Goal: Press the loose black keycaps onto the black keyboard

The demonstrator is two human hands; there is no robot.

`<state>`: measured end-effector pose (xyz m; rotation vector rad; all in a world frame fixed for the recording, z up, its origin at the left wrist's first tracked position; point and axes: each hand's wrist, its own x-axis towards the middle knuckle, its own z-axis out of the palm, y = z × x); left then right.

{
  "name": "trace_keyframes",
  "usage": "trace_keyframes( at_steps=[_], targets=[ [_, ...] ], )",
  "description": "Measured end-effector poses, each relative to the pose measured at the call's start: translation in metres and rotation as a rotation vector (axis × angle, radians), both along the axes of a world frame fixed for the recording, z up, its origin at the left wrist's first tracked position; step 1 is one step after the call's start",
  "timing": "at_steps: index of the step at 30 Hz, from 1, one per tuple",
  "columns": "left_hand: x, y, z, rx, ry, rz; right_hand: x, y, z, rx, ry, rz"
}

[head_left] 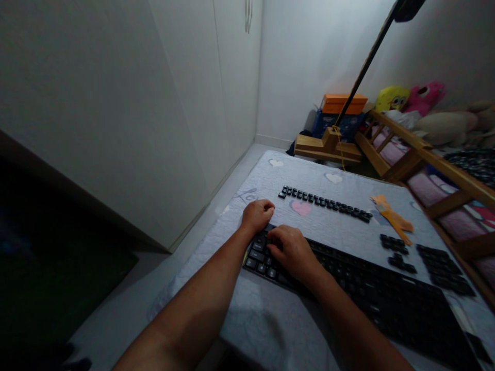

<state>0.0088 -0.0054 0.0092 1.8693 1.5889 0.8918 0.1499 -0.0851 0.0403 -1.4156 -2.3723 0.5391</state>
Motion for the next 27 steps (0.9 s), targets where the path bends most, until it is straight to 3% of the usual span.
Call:
trace_keyframes(
  at_steps=[27],
  targets=[
    [0.0004,0.0006,-0.0005,0.002,0.008,0.002,-0.0034,-0.0047,-0.0077,0.018,0.004,-0.073]
  ],
)
